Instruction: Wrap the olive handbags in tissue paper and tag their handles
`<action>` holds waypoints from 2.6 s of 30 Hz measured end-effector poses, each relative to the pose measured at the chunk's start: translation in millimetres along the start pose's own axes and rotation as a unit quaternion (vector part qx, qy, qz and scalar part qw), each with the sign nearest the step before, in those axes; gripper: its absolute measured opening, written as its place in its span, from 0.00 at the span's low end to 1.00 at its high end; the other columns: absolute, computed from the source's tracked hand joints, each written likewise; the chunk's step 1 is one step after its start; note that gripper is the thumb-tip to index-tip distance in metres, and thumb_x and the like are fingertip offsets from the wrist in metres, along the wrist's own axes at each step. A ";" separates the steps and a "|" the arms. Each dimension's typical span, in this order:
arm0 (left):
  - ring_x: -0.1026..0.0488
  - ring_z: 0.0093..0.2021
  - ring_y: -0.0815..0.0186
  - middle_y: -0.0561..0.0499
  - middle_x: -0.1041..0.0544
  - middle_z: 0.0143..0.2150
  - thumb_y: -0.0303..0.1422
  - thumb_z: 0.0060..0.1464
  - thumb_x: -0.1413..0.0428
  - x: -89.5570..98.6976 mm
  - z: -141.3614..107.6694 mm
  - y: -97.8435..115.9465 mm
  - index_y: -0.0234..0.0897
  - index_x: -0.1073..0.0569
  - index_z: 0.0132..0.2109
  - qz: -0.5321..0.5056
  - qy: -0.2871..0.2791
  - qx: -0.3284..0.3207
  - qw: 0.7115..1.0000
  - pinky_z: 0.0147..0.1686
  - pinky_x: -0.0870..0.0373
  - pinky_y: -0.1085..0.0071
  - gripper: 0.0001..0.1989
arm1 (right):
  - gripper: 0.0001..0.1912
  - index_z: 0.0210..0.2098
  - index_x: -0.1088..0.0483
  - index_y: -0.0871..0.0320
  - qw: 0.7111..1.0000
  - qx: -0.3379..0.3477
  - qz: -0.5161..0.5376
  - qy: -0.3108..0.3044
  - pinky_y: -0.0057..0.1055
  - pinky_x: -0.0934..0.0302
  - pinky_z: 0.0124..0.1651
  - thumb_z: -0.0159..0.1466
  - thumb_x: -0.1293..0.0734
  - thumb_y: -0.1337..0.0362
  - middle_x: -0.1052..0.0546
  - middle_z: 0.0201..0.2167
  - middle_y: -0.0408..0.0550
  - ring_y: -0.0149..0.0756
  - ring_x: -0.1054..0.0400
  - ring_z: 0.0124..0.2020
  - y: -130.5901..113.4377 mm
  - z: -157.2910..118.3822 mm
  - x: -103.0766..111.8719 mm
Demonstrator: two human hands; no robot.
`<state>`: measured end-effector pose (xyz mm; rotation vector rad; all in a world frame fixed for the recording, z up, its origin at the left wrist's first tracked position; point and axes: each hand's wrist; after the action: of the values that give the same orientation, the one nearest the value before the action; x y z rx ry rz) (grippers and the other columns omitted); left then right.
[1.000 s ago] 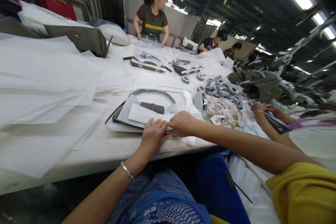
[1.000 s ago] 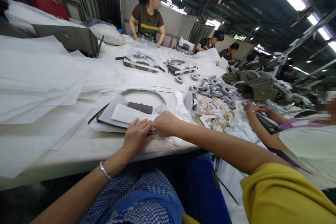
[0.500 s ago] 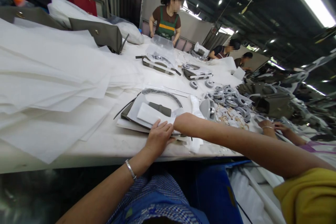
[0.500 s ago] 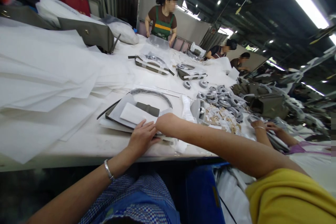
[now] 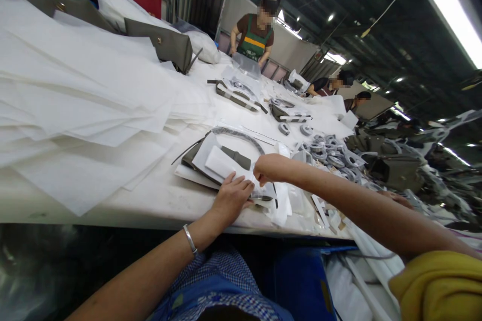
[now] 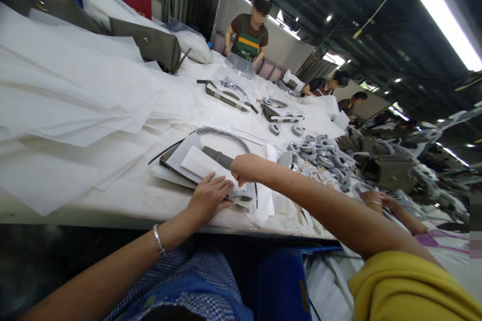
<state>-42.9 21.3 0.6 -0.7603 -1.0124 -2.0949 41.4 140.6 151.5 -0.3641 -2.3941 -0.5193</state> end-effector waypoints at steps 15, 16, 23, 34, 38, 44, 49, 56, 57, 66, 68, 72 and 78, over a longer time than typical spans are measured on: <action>0.28 0.55 0.57 0.45 0.22 0.49 0.36 0.50 0.33 1.3 1.9 3.1 0.38 0.30 0.50 0.011 0.004 0.009 1.000 0.63 0.42 0.54 0.22 | 0.16 0.35 0.20 0.50 0.994 0.014 0.017 0.107 0.28 0.51 0.29 0.57 0.29 0.45 0.18 0.32 0.43 0.35 0.27 0.33 21.7 22.9 -30.5; 0.28 0.55 0.56 0.45 0.22 0.49 0.36 0.50 0.33 1.2 2.0 3.3 0.38 0.30 0.50 0.010 0.002 0.009 1.000 0.63 0.42 0.54 0.22 | 0.17 0.35 0.20 0.50 0.994 0.010 0.022 0.108 0.28 0.51 0.29 0.57 0.29 0.45 0.18 0.32 0.43 0.36 0.27 0.33 22.5 24.8 -31.5; 0.28 0.56 0.56 0.47 0.22 0.50 0.34 0.53 0.36 2.0 1.8 4.4 0.39 0.31 0.53 0.014 -0.005 0.009 1.000 0.62 0.41 0.53 0.22 | 0.23 0.35 0.21 0.52 0.993 -0.028 0.076 0.081 0.27 0.49 0.30 0.50 0.27 0.41 0.19 0.33 0.44 0.36 0.28 0.34 38.0 40.5 -36.8; 0.28 0.57 0.56 0.46 0.25 0.58 0.39 0.59 0.41 -3.7 -4.9 -3.8 0.40 0.33 0.61 0.083 0.026 -0.053 0.995 0.58 0.36 0.57 0.24 | 0.15 0.34 0.22 0.59 0.924 -0.012 0.357 0.137 0.23 0.40 0.33 0.54 0.25 0.53 0.21 0.26 0.40 0.28 0.30 0.27 58.0 41.9 -66.2; 0.29 0.59 0.56 0.51 0.29 0.62 0.36 0.62 0.44 -0.2 -6.5 -4.9 0.44 0.33 0.62 0.114 0.020 -0.098 0.988 0.55 0.33 0.57 0.22 | 0.10 0.43 0.24 0.62 0.879 -0.088 0.380 0.274 0.28 0.36 0.41 0.66 0.35 0.64 0.19 0.34 0.48 0.32 0.26 0.34 43.9 18.2 -80.1; 0.30 0.60 0.55 0.50 0.26 0.59 0.33 0.64 0.46 0.7 -12.2 -8.2 0.46 0.33 0.63 0.139 0.038 -0.136 0.980 0.55 0.30 0.57 0.22 | 0.36 0.62 0.35 0.56 0.829 -0.082 0.378 0.404 0.40 0.46 0.64 0.58 0.27 0.52 0.31 0.62 0.55 0.45 0.38 0.63 14.1 13.2 -122.2; 0.31 0.61 0.54 0.51 0.27 0.60 0.30 0.64 0.48 0.7 -14.7 -8.2 0.48 0.34 0.64 0.146 0.018 -0.143 0.979 0.55 0.29 0.56 0.22 | 0.47 0.67 0.44 0.52 0.821 -0.114 0.422 0.368 0.51 0.52 0.66 0.54 0.27 0.47 0.40 0.68 0.54 0.52 0.46 0.67 10.9 33.3 -134.5; 0.30 0.60 0.56 0.56 0.29 0.61 0.28 0.62 0.49 -7.1 -15.4 -23.2 0.48 0.35 0.65 0.191 0.036 -0.202 0.960 0.51 0.26 0.61 0.25 | 0.40 0.63 0.37 0.45 0.808 -0.172 0.424 0.370 0.52 0.45 0.60 0.53 0.28 0.45 0.29 0.61 0.46 0.52 0.37 0.60 1.5 40.3 -125.9; 0.30 0.60 0.56 0.57 0.29 0.62 0.27 0.62 0.49 -9.1 -14.7 -26.5 0.47 0.34 0.64 0.203 0.043 -0.213 0.955 0.50 0.25 0.61 0.25 | 0.36 0.62 0.36 0.45 0.806 -0.182 0.418 0.378 0.52 0.44 0.59 0.55 0.29 0.46 0.28 0.59 0.45 0.51 0.36 0.59 0.8 42.6 -125.4; 0.25 0.55 0.59 0.53 0.27 0.60 0.30 0.60 0.49 1.4 -1.6 -33.5 0.45 0.37 0.66 0.213 0.054 -0.264 0.939 0.48 0.23 0.65 0.27 | 0.16 0.55 0.29 0.48 0.775 -0.185 0.384 0.468 0.35 0.46 0.64 0.69 0.38 0.56 0.24 0.56 0.42 0.36 0.33 0.58 -19.0 1.4 -123.6; 0.25 0.55 0.60 0.49 0.27 0.61 0.29 0.60 0.49 15.0 2.1 -34.3 0.44 0.39 0.67 0.188 0.027 -0.252 0.949 0.50 0.24 0.67 0.29 | 0.20 0.58 0.32 0.49 0.763 -0.149 0.345 0.526 0.37 0.54 0.69 0.69 0.38 0.52 0.26 0.58 0.44 0.36 0.35 0.60 -43.6 -11.8 -136.9; 0.31 0.61 0.57 0.47 0.30 0.63 0.27 0.59 0.49 57.4 8.9 -48.4 0.39 0.37 0.65 0.212 -0.053 -0.255 0.942 0.58 0.30 0.58 0.27 | 0.34 0.66 0.43 0.57 0.799 -0.102 0.238 0.543 0.49 0.61 0.71 0.65 0.33 0.54 0.34 0.64 0.55 0.47 0.42 0.65 -77.4 -17.7 -170.6; 0.38 0.66 0.50 0.42 0.37 0.68 0.28 0.60 0.47 112.1 2.6 -77.5 0.36 0.38 0.66 0.322 -0.121 -0.175 0.923 0.62 0.38 0.48 0.27 | 0.24 0.60 0.35 0.58 0.816 -0.127 0.133 0.548 0.57 0.59 0.69 0.66 0.40 0.76 0.30 0.61 0.55 0.47 0.41 0.64 -43.8 -4.4 -173.2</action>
<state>-169.5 23.7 51.1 -1.3483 -0.4044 -1.6278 156.6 78.4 29.8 -0.3644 -1.1325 -0.6723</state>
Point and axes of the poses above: each hand's wrist, its own z-axis towards the middle knuckle, its own x-axis out of the back of the hand, y = z × x
